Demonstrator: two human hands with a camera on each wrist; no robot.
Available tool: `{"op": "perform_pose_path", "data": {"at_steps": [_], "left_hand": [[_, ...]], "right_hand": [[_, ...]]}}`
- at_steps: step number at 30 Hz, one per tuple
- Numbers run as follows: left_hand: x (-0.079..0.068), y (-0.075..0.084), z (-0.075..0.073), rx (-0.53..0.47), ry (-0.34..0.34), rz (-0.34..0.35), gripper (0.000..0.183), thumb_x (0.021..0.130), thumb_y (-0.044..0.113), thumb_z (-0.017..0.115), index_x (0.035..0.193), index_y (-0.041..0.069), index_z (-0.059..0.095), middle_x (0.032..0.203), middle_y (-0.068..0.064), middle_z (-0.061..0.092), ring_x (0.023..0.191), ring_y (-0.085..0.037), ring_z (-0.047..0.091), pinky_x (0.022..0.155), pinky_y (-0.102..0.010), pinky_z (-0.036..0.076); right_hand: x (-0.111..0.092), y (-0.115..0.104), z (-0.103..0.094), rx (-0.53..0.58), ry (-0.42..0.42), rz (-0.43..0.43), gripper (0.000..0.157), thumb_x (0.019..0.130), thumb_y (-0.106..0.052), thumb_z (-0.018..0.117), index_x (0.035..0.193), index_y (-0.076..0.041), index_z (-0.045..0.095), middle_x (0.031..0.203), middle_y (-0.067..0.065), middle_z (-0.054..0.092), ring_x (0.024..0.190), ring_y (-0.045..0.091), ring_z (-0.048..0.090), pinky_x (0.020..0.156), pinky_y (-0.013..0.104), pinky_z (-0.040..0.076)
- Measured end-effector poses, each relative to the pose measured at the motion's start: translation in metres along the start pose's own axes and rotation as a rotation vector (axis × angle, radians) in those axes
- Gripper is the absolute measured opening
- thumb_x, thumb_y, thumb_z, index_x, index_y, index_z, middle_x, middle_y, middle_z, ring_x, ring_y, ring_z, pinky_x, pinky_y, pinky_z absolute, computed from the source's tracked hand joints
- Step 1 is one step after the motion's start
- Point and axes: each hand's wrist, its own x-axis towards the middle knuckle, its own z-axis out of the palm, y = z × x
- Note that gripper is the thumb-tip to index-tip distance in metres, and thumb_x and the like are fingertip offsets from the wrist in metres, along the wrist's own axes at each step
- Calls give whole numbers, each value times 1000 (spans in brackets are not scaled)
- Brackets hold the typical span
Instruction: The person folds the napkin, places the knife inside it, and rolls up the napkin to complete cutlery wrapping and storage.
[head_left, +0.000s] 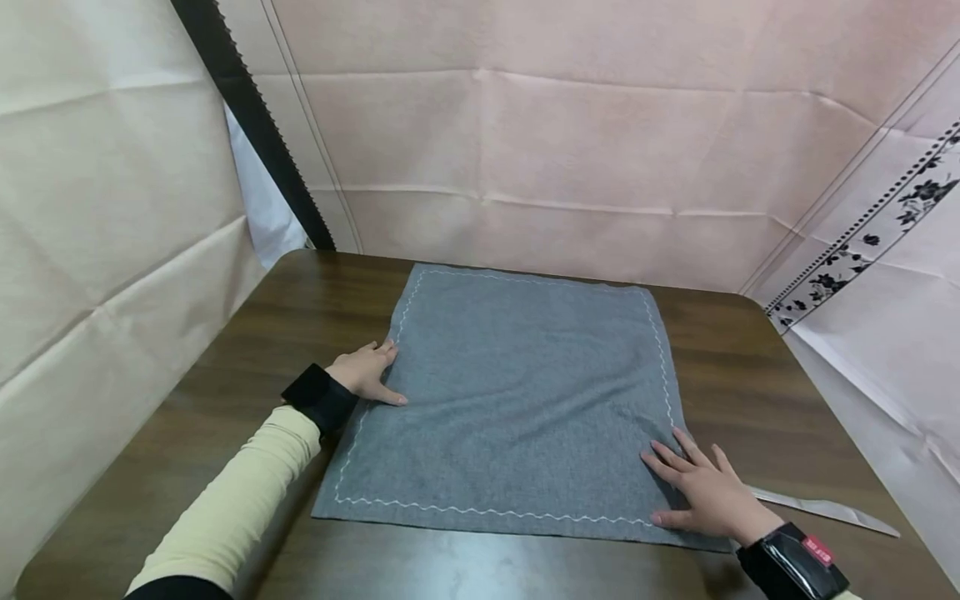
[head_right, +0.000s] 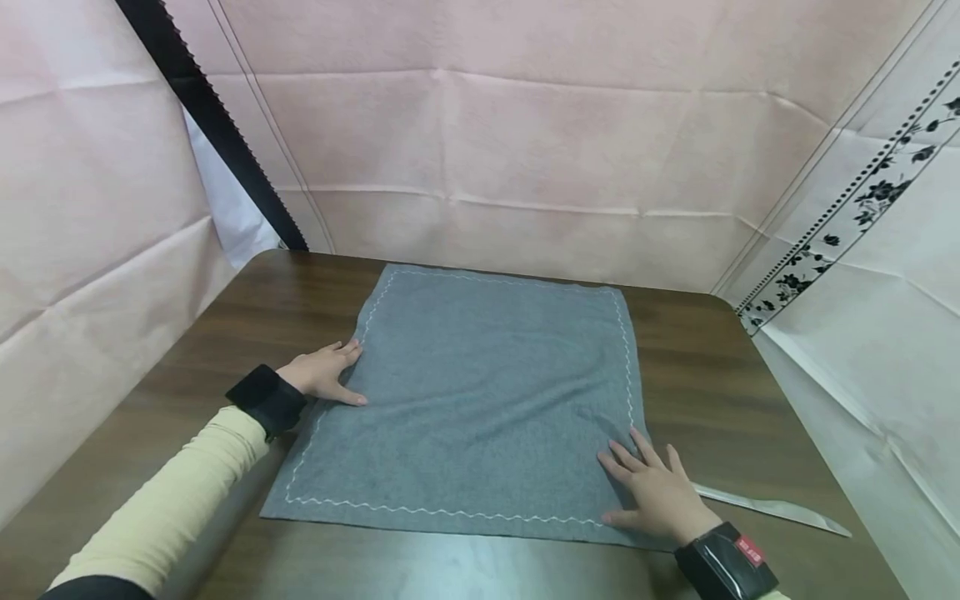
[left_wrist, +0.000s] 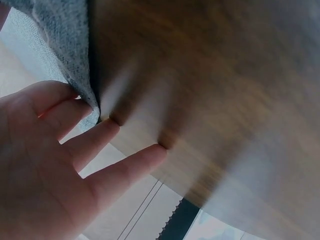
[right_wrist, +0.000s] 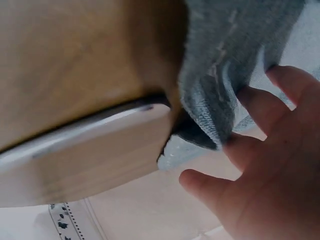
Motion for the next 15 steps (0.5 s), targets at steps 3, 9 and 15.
{"op": "perform_pose_path", "data": {"at_steps": [3, 9, 15], "left_hand": [[-1, -1, 0, -5, 1, -6, 95, 76, 54, 65, 141, -3, 26, 147, -22, 18, 132, -41, 17, 95, -61, 26], [-2, 0, 0, 13, 10, -5, 95, 75, 55, 65, 140, -4, 27, 146, -22, 20, 132, -41, 19, 92, -63, 27], [-1, -1, 0, 35, 19, -18, 99, 74, 58, 64, 140, -4, 25, 146, -23, 20, 132, -40, 20, 91, -65, 26]], "right_hand": [[-4, 2, 3, 9, -4, -5, 89, 66, -68, 58, 133, -12, 47, 138, 15, 40, 127, 48, 22, 87, 72, 15], [-15, 7, 10, 34, -4, -25, 86, 70, -67, 57, 136, -16, 43, 140, 15, 37, 117, 57, 32, 77, 74, 25], [-23, 10, 14, 51, 3, -11, 84, 70, -67, 56, 137, -18, 42, 141, 13, 36, 119, 56, 30, 77, 74, 25]]}}
